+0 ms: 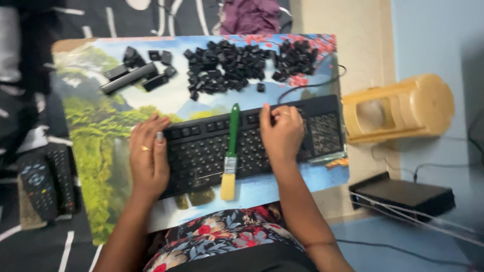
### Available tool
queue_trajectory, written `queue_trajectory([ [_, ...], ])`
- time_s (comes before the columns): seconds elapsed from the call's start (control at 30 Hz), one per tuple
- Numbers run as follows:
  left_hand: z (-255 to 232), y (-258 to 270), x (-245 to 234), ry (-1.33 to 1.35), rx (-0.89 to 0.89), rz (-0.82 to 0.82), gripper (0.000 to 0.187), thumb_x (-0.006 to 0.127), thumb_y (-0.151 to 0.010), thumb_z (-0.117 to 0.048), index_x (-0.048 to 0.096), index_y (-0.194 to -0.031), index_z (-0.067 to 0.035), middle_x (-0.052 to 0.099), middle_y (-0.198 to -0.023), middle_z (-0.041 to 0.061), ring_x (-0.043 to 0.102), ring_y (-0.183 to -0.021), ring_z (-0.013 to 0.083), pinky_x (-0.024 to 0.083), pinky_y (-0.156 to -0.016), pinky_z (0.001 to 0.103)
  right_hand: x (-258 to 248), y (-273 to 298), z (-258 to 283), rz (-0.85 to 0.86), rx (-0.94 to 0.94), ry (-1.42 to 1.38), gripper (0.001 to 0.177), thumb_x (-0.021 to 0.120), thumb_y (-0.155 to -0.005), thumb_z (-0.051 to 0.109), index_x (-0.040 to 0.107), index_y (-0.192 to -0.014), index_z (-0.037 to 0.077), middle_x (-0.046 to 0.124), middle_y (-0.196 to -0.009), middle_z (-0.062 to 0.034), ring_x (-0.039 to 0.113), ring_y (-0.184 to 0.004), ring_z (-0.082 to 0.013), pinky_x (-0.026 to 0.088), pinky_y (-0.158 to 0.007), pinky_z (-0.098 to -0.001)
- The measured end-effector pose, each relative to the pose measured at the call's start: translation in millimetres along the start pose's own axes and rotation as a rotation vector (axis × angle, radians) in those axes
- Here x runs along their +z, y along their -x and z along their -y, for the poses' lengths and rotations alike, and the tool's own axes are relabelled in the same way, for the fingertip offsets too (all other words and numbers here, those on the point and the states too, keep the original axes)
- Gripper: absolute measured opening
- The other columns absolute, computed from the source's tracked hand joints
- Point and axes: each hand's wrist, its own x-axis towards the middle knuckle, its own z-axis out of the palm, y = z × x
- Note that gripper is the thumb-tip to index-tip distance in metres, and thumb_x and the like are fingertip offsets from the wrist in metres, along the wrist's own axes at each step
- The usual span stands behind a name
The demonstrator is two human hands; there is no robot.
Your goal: The person reassembles a keyboard by placing individual keycaps onto the base by hand and using a green tool to press them firmly into place.
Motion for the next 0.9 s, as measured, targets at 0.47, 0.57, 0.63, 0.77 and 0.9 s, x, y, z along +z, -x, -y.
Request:
queue_trajectory([
  [0.47, -4, -4, -3, 0.011, -0.023, -0.001, 0.025, 0.045, -0.11, -0.012, 0.066, -0.119, -0.002, 0.069, -0.124, 0.015, 0.062, -0.129, 0.036, 0.033, -0.122, 0.053, -41, -37, -35, 0.368, -0.581, -0.273, 0.025, 0.08, -0.088, 0.008, 0.076, -0.112, 0.006, 0.071, -0.104, -0.0079, 0.068, -0.098, -0.0282, 0.055, -0.086, -0.0394],
  [0.57, -4, -4, -2, 0.001, -0.026, -0.002, 0.026, 0.044, -0.11, -0.012, 0.066, -0.118, -0.002, 0.069, -0.124, 0.015, 0.062, -0.128, 0.036, 0.034, -0.122, 0.053, -41, -40, -33, 0.403, -0.607, -0.234, 0.023, 0.079, -0.089, 0.006, 0.075, -0.111, 0.004, 0.07, -0.102, -0.0087, 0.068, -0.097, -0.0293, 0.054, -0.085, -0.04],
  [0.63, -4, -5, -2, -0.012, -0.029, 0.005, 0.026, 0.044, -0.11, -0.012, 0.067, -0.117, -0.002, 0.069, -0.124, 0.014, 0.062, -0.128, 0.036, 0.033, -0.122, 0.053, -40, -35, -28, 0.405, -0.607, -0.218, 0.022, 0.079, -0.089, 0.006, 0.074, -0.111, 0.003, 0.07, -0.102, -0.0095, 0.067, -0.096, -0.03, 0.054, -0.085, -0.0401],
  [0.77, -3, -5, -1, -0.012, -0.039, -0.001, 0.026, 0.044, -0.11, -0.012, 0.067, -0.117, -0.002, 0.07, -0.123, 0.014, 0.062, -0.128, 0.0349, 0.033, -0.122, 0.053, -31, -8, -12, 0.159, -0.637, -0.175, 0.023, 0.075, -0.092, 0.005, 0.071, -0.113, -0.003, 0.068, -0.107, -0.0144, 0.067, -0.1, -0.0325, 0.056, -0.089, -0.0406],
  [0.9, -5, -3, -1, -0.034, -0.046, 0.003, 0.027, 0.044, -0.11, -0.012, 0.067, -0.117, -0.002, 0.07, -0.123, 0.014, 0.062, -0.127, 0.0335, 0.033, -0.122, 0.053, -17, -2, -12, 0.051, -0.573, -0.154, 0.024, 0.078, -0.093, 0.012, 0.069, -0.108, -0.004, 0.066, -0.104, -0.0162, 0.065, -0.099, -0.0353, 0.055, -0.087, -0.0427],
])
